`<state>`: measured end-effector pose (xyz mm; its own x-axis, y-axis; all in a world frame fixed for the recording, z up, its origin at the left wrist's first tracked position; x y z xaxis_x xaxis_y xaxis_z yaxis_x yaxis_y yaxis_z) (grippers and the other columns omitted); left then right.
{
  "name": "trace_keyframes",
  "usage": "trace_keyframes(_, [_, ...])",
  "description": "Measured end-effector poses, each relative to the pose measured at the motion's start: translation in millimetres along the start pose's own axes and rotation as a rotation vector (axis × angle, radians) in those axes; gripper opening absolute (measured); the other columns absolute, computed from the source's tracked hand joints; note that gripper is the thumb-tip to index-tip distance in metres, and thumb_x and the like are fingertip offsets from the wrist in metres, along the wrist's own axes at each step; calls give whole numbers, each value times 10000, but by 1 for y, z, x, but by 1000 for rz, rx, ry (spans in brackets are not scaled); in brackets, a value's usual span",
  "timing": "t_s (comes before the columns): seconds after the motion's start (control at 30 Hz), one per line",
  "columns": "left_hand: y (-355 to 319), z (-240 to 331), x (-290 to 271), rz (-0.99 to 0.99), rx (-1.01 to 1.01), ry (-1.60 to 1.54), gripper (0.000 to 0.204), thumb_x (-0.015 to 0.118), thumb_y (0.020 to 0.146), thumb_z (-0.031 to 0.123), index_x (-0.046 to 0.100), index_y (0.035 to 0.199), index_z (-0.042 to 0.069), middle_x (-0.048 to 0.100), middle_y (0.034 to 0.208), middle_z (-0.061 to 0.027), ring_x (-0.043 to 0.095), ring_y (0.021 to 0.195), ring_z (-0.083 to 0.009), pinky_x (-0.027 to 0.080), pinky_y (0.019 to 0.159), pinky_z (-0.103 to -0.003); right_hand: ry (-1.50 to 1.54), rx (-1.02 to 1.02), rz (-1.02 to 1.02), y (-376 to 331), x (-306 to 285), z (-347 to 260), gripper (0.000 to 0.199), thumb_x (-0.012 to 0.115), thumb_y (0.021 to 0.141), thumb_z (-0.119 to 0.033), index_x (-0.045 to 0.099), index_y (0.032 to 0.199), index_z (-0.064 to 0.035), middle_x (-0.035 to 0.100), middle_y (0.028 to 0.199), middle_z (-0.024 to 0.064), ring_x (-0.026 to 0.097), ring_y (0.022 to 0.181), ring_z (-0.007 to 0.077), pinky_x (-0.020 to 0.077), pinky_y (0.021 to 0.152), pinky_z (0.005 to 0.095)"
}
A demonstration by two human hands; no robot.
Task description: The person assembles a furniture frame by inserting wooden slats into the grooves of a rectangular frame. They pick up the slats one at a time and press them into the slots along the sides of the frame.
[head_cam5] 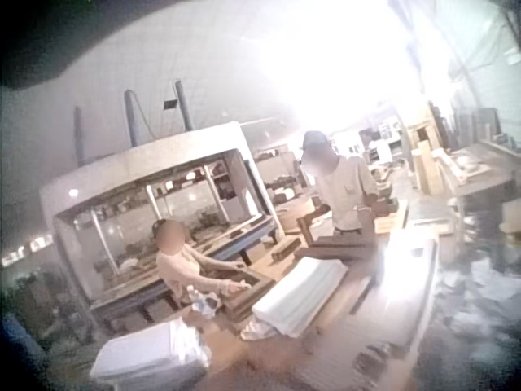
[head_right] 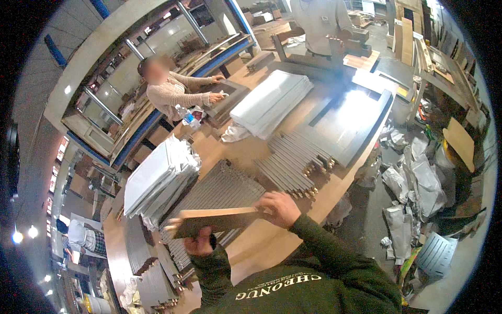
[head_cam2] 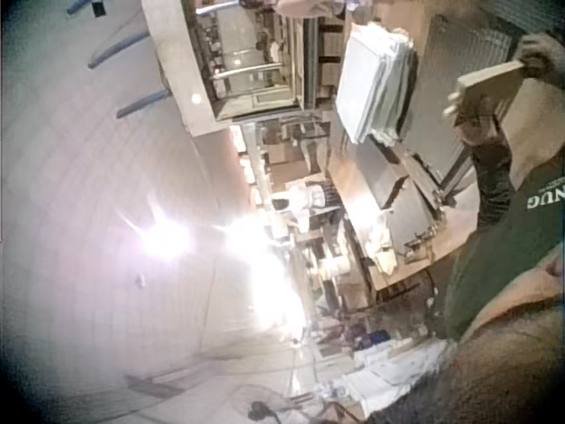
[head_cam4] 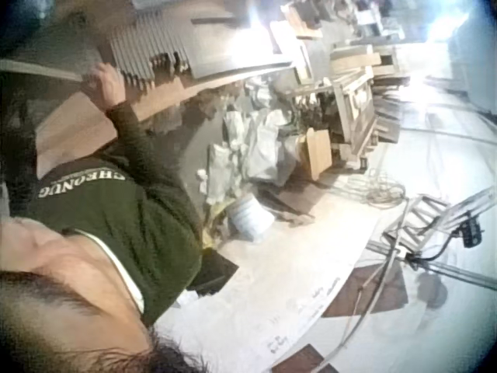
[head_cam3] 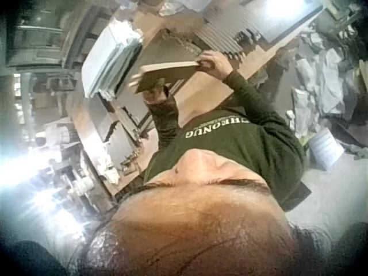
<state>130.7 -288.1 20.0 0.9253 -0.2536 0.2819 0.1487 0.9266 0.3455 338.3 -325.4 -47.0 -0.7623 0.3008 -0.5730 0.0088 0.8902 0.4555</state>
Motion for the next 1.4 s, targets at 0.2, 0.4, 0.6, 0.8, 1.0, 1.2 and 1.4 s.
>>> trace_keyframes(0.2, [-13,-119,7,-338,196,854,352,658,737,147,538,1059,69,599,948,-107,579,860,-242,481,729,-373,276,124,-30,-11,-15,-3,358,603,719,-49,550,1068,-109,553,1003,93,554,928,263,472,780,352])
trace_keyframes(0.4, [8,-119,10,-379,110,763,413,689,732,209,540,1096,83,614,875,-103,603,771,-249,483,669,-356,131,368,86,-78,28,96,218,569,726,-67,590,943,-70,562,916,103,582,832,263,476,723,353])
trace_keyframes(0.6, [12,-7,8,-90,143,233,476,700,711,127,492,1134,57,534,1084,-94,524,993,-283,450,830,-379,-8,317,128,-98,37,101,211,566,720,-53,560,931,-62,538,822,115,550,760,265,451,648,343])
trace_keyframes(0.8, [-29,-165,29,-369,230,926,268,670,752,258,601,922,62,609,775,-133,591,689,-293,474,570,-385,57,331,215,-96,30,92,243,551,721,-20,547,961,-57,529,842,111,543,760,269,449,657,346])
trace_keyframes(1.0, [-5,-149,30,-397,-67,842,338,696,731,275,595,953,41,636,788,-102,613,657,-234,485,574,-331,-11,273,224,-98,27,99,325,581,686,-5,518,990,-100,516,851,99,547,754,253,458,644,346])
trace_keyframes(1.2, [23,-53,35,-143,147,375,395,697,720,349,601,955,47,638,798,-92,613,656,-240,489,611,-351,44,296,199,-98,30,104,229,529,756,-11,533,981,-52,509,774,90,501,670,215,427,611,326])
trace_keyframes(1.4, [-23,-241,41,-696,-146,1040,313,644,735,339,589,902,80,592,811,-140,558,711,-325,456,604,-389,414,478,409,-105,37,131,231,581,757,-55,546,985,-37,549,895,81,537,755,142,436,662,277])
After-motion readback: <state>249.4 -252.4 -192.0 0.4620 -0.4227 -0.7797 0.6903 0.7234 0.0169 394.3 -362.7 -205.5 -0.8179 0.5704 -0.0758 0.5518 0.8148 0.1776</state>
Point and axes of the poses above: each hand's wrist, its own y-axis towards the middle knuckle, its own x-axis out of the palm, z = x × y, the point moved 8 cm from there along y, towards the middle knuckle
